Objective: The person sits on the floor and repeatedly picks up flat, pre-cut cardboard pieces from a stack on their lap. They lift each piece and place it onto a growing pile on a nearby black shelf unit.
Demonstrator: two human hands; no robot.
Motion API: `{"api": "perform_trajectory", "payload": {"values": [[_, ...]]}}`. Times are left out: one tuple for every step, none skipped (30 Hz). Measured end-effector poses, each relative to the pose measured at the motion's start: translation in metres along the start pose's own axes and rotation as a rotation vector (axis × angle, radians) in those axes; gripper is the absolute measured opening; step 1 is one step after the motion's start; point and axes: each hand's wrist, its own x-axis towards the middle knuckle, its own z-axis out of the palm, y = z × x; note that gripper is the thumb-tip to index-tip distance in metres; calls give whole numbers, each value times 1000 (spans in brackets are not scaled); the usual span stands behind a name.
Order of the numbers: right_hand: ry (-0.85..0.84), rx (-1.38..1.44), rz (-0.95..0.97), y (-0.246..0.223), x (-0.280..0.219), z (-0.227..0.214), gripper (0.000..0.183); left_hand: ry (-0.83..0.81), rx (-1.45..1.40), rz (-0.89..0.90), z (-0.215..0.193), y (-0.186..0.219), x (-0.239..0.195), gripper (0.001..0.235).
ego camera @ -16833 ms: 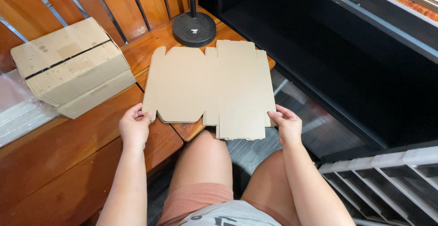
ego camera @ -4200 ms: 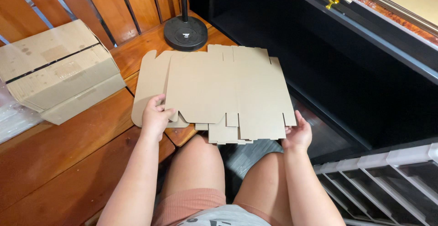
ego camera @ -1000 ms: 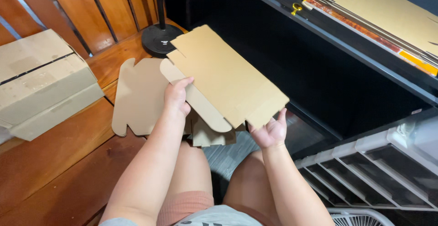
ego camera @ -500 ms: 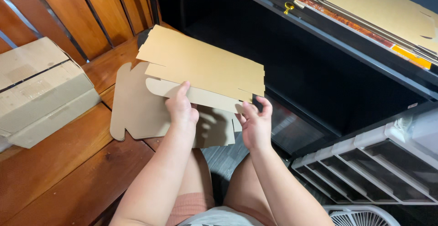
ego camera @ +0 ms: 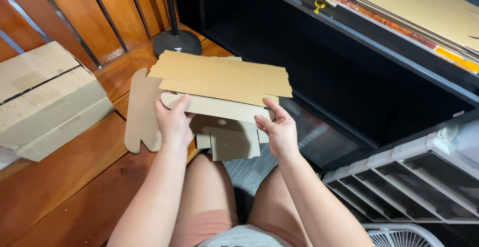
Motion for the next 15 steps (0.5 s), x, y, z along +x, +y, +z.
{"api": "perform_trajectory", "payload": {"values": [[0, 2, 1, 2, 2, -3, 65, 0, 2, 1, -4, 10, -6, 60], [-15, 2, -12, 4, 5, -5, 66, -96, 90, 41, -7, 21, -13, 70], [-31, 3, -26, 6, 7, -8, 67, -193, 178, 82, -10, 32, -19, 81], [-30, 4, -28, 0, 4, -7, 67, -195, 178, 83, -14, 39, -22, 81], [-37, -6, -36, -6, 2, -6, 66, -252, 280, 98, -17, 47, -25, 80], [-42, -16, -44, -12, -1, -5, 66, -311, 382, 113, -20, 55, -28, 80], [-39, -14, -47, -15, -2, -6, 66, -315, 383, 114, -26, 56, -27, 80], [-49, -20, -55, -19, -3, -7, 66, -344, 439, 136, -31, 58, -25, 69], [-59, -26, -62, -22, -4, -8, 66, -373, 495, 158, -36, 60, -24, 59], [-54, -23, -68, -28, -5, -10, 66, -381, 496, 160, -39, 62, -24, 59], [-66, -34, -78, -34, -6, -12, 66, -399, 531, 166, -41, 64, -25, 58], [-76, -45, -91, -41, -6, -14, 66, -420, 566, 173, -43, 67, -25, 57], [-69, -41, -98, -53, -9, -15, 66, -430, 566, 176, -41, 71, -29, 57], [-89, -65, -129, -65, -13, -16, 67, -464, 554, 206, -40, 75, -34, 59], [-108, -90, -159, -77, -17, -18, 67, -497, 542, 236, -39, 79, -39, 61]]}}
